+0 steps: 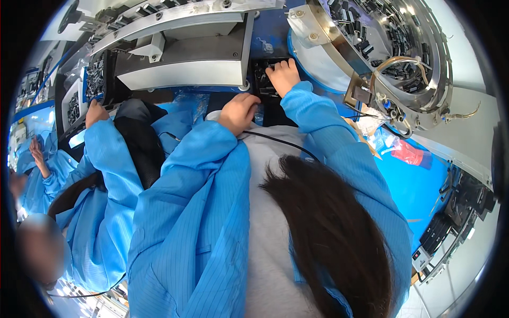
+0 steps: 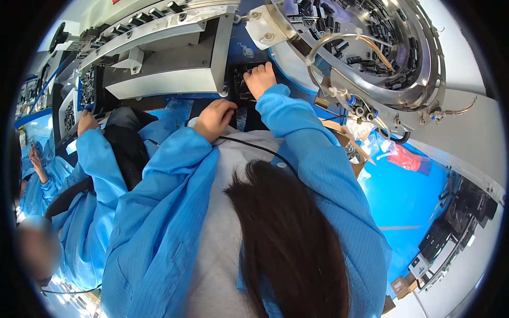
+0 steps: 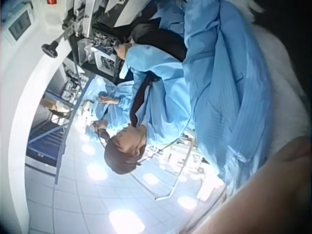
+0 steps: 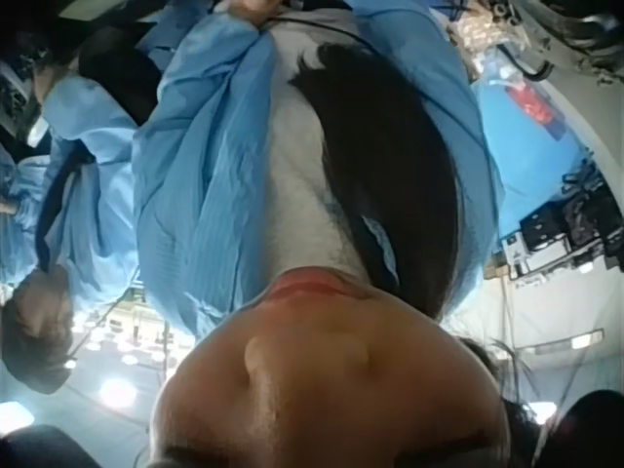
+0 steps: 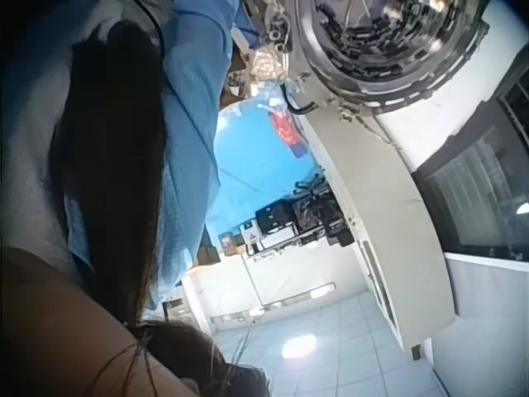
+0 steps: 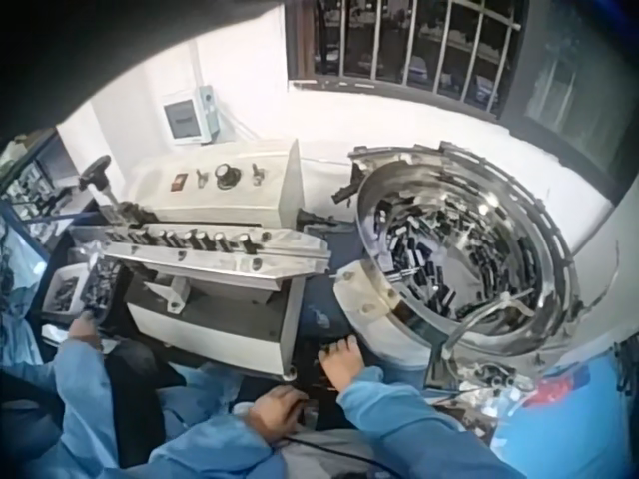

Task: Manually assembling and inspecting small electronic components at a workstation.

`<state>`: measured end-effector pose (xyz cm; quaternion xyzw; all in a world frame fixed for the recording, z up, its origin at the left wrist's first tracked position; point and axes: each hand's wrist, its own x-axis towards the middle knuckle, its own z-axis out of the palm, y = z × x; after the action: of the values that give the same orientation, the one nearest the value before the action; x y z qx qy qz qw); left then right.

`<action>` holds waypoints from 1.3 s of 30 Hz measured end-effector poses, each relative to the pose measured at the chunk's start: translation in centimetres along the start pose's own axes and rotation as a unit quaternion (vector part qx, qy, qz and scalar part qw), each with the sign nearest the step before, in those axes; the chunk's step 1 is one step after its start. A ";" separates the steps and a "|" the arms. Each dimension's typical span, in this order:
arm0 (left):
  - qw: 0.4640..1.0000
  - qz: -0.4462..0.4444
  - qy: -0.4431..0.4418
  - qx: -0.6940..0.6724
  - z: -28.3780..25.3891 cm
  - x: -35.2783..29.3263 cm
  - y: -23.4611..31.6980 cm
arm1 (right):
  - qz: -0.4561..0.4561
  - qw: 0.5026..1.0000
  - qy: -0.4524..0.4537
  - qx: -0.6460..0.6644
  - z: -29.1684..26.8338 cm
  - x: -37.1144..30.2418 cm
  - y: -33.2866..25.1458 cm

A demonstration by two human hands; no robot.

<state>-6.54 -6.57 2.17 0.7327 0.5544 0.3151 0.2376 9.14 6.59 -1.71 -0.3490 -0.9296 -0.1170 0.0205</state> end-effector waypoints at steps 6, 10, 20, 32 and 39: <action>0.998 -0.047 0.003 -0.040 -1.0 -0.1 0.3 | 0.024 0.992 0.005 0.121 0.2 -0.7 1.5; 0.987 -0.124 -0.027 -0.095 0.2 -0.1 0.0 | 0.038 0.959 0.095 0.263 0.0 -1.3 1.7; 0.986 -0.026 0.093 -0.135 -5.0 4.9 6.7 | 0.162 0.429 -0.019 0.889 -10.5 -3.9 -0.3; 0.973 -0.009 -0.155 -0.169 -7.6 3.2 8.9 | 0.155 0.259 -0.181 0.936 -11.8 -8.4 -0.9; 0.969 0.052 -0.196 -0.142 -8.3 3.0 9.3 | 0.135 0.241 -0.232 0.933 -11.9 -8.6 -1.0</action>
<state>-5.82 -6.18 14.95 0.7665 0.4078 0.2531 0.4268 14.52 -2.44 8.61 -0.2173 -0.2904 0.9226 0.1310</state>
